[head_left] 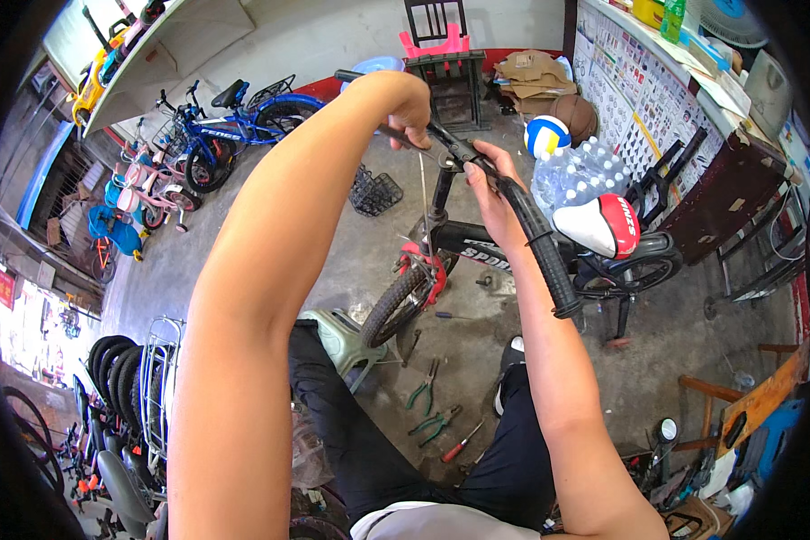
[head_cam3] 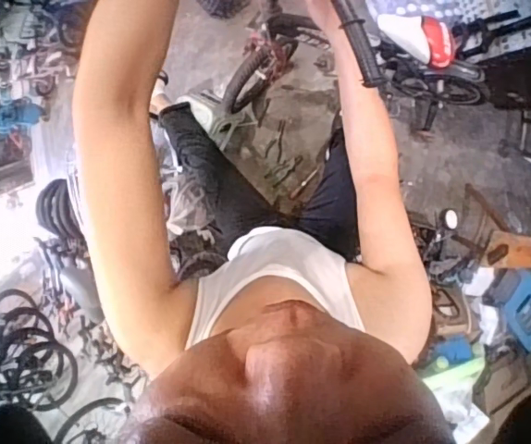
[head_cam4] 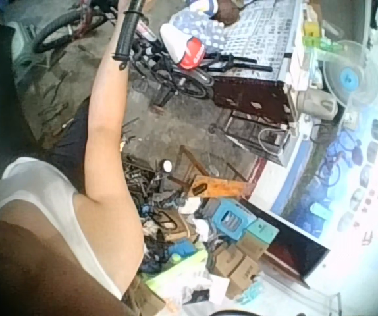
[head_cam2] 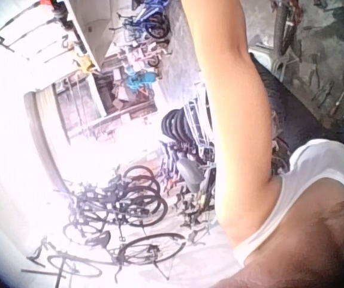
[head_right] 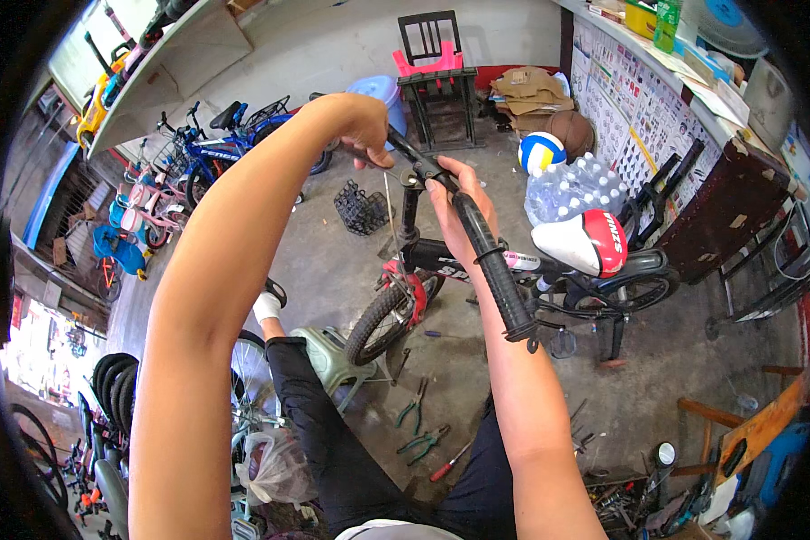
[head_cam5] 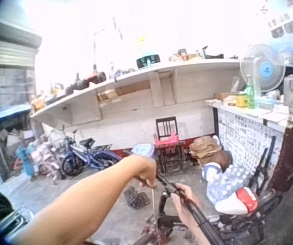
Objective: The person picks up a wrench from a tool tray, then uses their hands to detach and pull out the handlebar and cables from a bicycle frame.
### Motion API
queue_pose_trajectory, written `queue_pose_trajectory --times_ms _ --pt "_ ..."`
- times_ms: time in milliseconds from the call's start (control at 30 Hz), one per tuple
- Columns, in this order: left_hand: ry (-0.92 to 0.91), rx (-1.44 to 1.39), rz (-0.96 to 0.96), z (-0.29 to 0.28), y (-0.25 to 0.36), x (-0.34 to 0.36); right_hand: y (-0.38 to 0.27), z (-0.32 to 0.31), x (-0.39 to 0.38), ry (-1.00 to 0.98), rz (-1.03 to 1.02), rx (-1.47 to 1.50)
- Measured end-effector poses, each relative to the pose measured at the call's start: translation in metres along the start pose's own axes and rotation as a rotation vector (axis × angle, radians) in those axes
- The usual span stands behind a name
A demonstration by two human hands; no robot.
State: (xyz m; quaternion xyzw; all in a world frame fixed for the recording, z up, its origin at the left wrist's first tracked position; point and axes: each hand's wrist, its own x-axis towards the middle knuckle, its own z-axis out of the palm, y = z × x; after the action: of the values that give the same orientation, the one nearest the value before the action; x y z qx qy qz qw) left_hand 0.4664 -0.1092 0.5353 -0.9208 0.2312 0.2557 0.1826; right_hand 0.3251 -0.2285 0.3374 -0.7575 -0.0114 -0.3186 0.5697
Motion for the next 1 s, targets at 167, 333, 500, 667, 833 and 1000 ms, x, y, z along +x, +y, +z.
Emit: queue_pose_trajectory --times_ms 167,333,500,667,833,1000 --pt "-0.138 -0.172 -0.036 0.017 0.002 -0.027 -0.003 0.001 0.000 0.004 0.008 0.024" --pt "-0.169 -0.428 0.085 0.043 0.015 -0.047 -0.002 -0.002 0.000 -0.001 0.027 0.022" --pt "-0.051 -1.245 0.070 0.106 0.037 -0.051 0.002 0.003 -0.002 0.015 0.016 0.028" --pt "0.273 -1.513 0.093 0.143 0.059 -0.067 0.005 0.001 0.001 0.023 0.059 0.073" --pt "0.668 -0.489 0.153 0.114 0.003 -0.077 0.002 -0.002 -0.002 0.002 0.069 0.034" --pt "0.503 -0.463 0.310 0.059 -0.018 -0.057 0.001 -0.003 0.000 -0.001 0.052 0.057"
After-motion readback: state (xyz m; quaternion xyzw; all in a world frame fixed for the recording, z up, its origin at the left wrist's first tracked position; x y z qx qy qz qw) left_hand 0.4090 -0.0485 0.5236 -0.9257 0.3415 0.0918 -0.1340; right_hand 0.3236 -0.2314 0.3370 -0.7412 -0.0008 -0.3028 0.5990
